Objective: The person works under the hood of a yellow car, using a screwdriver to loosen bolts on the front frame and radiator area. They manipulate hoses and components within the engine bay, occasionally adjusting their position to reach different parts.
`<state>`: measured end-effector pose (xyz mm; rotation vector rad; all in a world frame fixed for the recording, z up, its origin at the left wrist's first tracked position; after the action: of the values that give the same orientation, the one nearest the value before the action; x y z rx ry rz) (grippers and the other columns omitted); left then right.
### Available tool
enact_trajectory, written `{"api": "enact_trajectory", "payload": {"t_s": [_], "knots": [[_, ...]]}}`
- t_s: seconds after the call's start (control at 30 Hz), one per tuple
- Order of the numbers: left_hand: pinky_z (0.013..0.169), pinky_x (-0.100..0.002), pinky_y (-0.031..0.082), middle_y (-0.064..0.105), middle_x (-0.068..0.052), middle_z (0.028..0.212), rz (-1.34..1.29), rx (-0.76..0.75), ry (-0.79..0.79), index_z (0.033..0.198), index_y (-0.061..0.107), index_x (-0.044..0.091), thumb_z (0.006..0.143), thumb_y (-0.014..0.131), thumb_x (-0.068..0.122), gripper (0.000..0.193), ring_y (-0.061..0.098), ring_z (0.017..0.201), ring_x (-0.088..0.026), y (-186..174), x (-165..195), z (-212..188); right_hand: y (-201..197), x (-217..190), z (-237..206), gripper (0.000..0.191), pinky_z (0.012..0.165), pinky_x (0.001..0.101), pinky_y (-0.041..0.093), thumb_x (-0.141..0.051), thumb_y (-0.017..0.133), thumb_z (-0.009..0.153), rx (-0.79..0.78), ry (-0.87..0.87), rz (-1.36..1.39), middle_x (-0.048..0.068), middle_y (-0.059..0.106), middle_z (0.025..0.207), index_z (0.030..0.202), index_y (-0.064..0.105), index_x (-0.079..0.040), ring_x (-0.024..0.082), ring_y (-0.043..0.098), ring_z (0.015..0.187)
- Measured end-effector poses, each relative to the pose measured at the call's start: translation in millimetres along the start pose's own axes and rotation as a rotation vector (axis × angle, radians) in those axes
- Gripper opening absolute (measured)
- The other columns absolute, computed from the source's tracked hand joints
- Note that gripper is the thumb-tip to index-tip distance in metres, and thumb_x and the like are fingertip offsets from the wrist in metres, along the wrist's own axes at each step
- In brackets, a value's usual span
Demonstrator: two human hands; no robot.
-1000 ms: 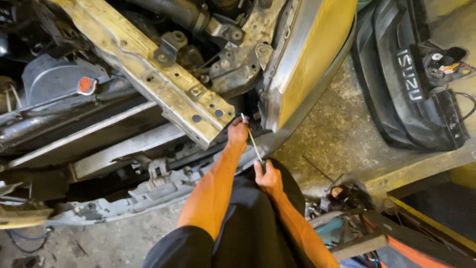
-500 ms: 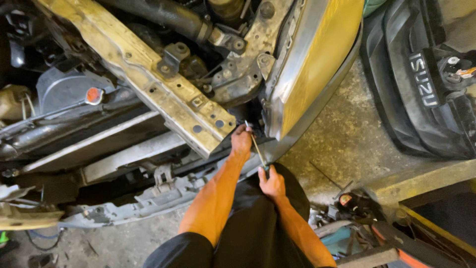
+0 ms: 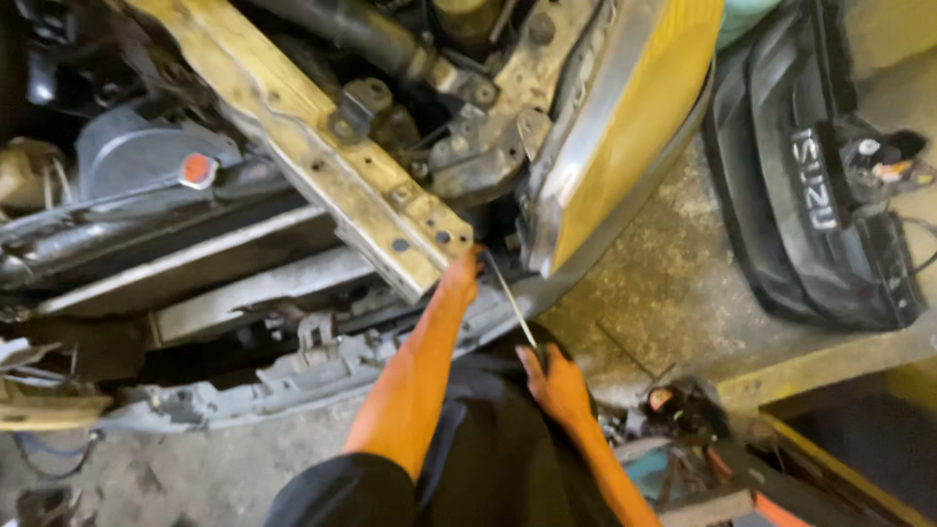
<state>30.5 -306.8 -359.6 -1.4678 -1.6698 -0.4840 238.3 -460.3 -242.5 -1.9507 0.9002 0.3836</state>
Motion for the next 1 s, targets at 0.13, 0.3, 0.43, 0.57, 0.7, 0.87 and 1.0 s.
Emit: {"api": "enact_trajectory", "payload": {"t_s": [0.13,0.3,0.43,0.57,0.7,0.87,1.0], "knots": [[0.064,-0.034,0.049,0.070,-0.007,0.081,-0.122,0.127,0.070,0.107,0.074,0.000,0.096,0.062,0.013,0.021,0.061,0.071,-0.019,-23,17,13,-27,23,-15,0.044,0.070,0.0482,0.054,-0.048,0.068,0.090,-0.075,-0.019,0.096,0.025,0.073,0.086,0.098,0.064,-0.005,0.044,0.071,0.082],[0.065,-0.034,0.050,0.070,-0.008,0.082,-0.203,0.148,0.107,0.107,0.074,0.001,0.096,0.062,0.014,0.021,0.062,0.072,-0.020,-21,32,22,-78,12,-18,0.025,0.065,0.0362,0.052,-0.027,0.073,0.089,0.138,-0.205,0.144,0.014,0.067,0.075,0.098,0.064,-0.005,0.024,0.061,0.068],[0.066,-0.035,0.050,0.070,-0.008,0.083,-0.171,0.052,0.128,0.107,0.075,0.001,0.096,0.062,0.015,0.022,0.062,0.073,-0.020,-17,39,22,-125,-34,9,0.016,0.063,0.0299,0.053,-0.020,0.068,0.094,0.238,-0.220,0.397,0.007,0.070,0.078,0.095,0.061,-0.005,0.011,0.066,0.068],[0.067,-0.035,0.050,0.071,-0.009,0.083,-0.114,-0.056,0.158,0.107,0.075,0.001,0.095,0.063,0.015,0.022,0.063,0.074,-0.021,-16,44,16,-184,-124,55,0.017,0.056,0.0305,0.051,-0.018,0.066,0.102,0.390,-0.271,0.182,0.006,0.067,0.071,0.099,0.059,-0.003,0.012,0.064,0.060],[0.068,-0.036,0.050,0.071,-0.009,0.084,-0.079,-0.080,0.189,0.107,0.075,0.002,0.095,0.063,0.016,0.022,0.064,0.075,-0.021,-15,49,10,-219,-210,114,0.043,0.052,0.0338,0.050,-0.018,0.065,0.100,0.414,-0.308,0.196,0.008,0.063,0.075,0.136,0.047,-0.003,0.016,0.061,0.057],[0.069,-0.036,0.051,0.072,-0.010,0.085,-0.026,-0.093,0.202,0.107,0.075,0.002,0.094,0.063,0.017,0.022,0.064,0.076,-0.022,-9,52,7,-214,-253,172,0.048,0.056,0.0372,0.053,-0.019,0.068,0.099,0.451,-0.247,0.178,0.009,0.066,0.084,0.139,0.046,-0.005,0.022,0.065,0.060],[0.069,-0.037,0.051,0.072,-0.010,0.085,0.055,-0.087,0.194,0.107,0.075,0.002,0.094,0.063,0.017,0.023,0.065,0.077,-0.023,-11,45,3,-212,-269,185,0.062,0.067,0.0438,0.054,-0.017,0.076,0.088,0.522,-0.481,0.018,0.017,0.070,0.085,0.138,0.044,0.001,0.032,0.069,0.073]]}}
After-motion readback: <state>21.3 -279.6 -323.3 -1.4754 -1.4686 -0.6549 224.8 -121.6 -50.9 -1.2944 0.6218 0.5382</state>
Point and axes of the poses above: each hand's wrist, its own z-axis towards the middle knuckle, its own y-axis out of the palm, x = y × z, the point moved 6 cm from there along z, towards the middle knuckle
